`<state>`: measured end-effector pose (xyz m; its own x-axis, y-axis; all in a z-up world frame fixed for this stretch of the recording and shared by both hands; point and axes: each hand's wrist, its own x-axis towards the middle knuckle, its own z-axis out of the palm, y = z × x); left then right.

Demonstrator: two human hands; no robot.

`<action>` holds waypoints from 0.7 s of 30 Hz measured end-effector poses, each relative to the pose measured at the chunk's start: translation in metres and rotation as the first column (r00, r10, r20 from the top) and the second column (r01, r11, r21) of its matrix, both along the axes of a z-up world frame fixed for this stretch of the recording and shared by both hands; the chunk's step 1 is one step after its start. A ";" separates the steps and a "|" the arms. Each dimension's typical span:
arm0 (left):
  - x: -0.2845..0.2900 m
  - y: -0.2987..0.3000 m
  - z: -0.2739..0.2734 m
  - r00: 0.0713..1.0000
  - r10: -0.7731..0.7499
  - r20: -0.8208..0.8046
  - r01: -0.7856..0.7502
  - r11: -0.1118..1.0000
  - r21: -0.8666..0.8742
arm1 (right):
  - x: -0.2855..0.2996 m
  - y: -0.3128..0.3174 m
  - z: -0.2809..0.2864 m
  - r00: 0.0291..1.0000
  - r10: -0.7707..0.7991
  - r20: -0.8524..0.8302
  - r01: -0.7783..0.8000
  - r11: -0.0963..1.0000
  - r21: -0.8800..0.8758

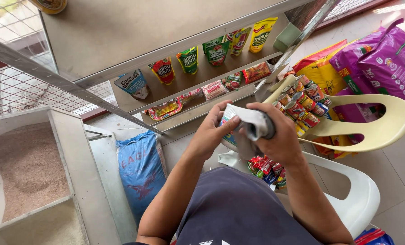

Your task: Wiping down plastic food containers with a cloth in a grocery setting.

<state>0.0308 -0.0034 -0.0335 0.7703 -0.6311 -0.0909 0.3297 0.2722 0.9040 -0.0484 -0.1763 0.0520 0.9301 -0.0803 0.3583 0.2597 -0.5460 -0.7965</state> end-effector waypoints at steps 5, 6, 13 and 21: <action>0.005 -0.005 0.005 0.940 0.040 -0.337 -0.107 0.977 -0.184 | -0.004 -0.010 -0.034 0.966 -0.254 0.050 0.246 0.960 0.131; 0.005 -0.005 0.010 0.859 0.002 -0.511 -0.172 0.943 -0.285 | -0.005 -0.013 -0.040 0.962 -0.249 0.113 0.221 0.950 0.219; 0.002 -0.003 0.015 0.754 -0.168 -0.635 -0.009 0.964 -0.265 | 0.004 -0.008 0.001 0.991 0.132 -0.013 -0.131 0.990 0.059; -0.002 0.002 0.012 0.930 -0.047 -0.365 -0.077 0.945 -0.318 | 0.010 0.019 0.041 0.961 0.112 0.254 -0.051 0.971 -0.234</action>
<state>0.0288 -0.0011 -0.0218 0.7321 -0.6621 -0.1601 0.6112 0.5346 0.5836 -0.0383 -0.1572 0.0932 0.7997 0.1020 0.5916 0.4948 -0.6701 -0.5533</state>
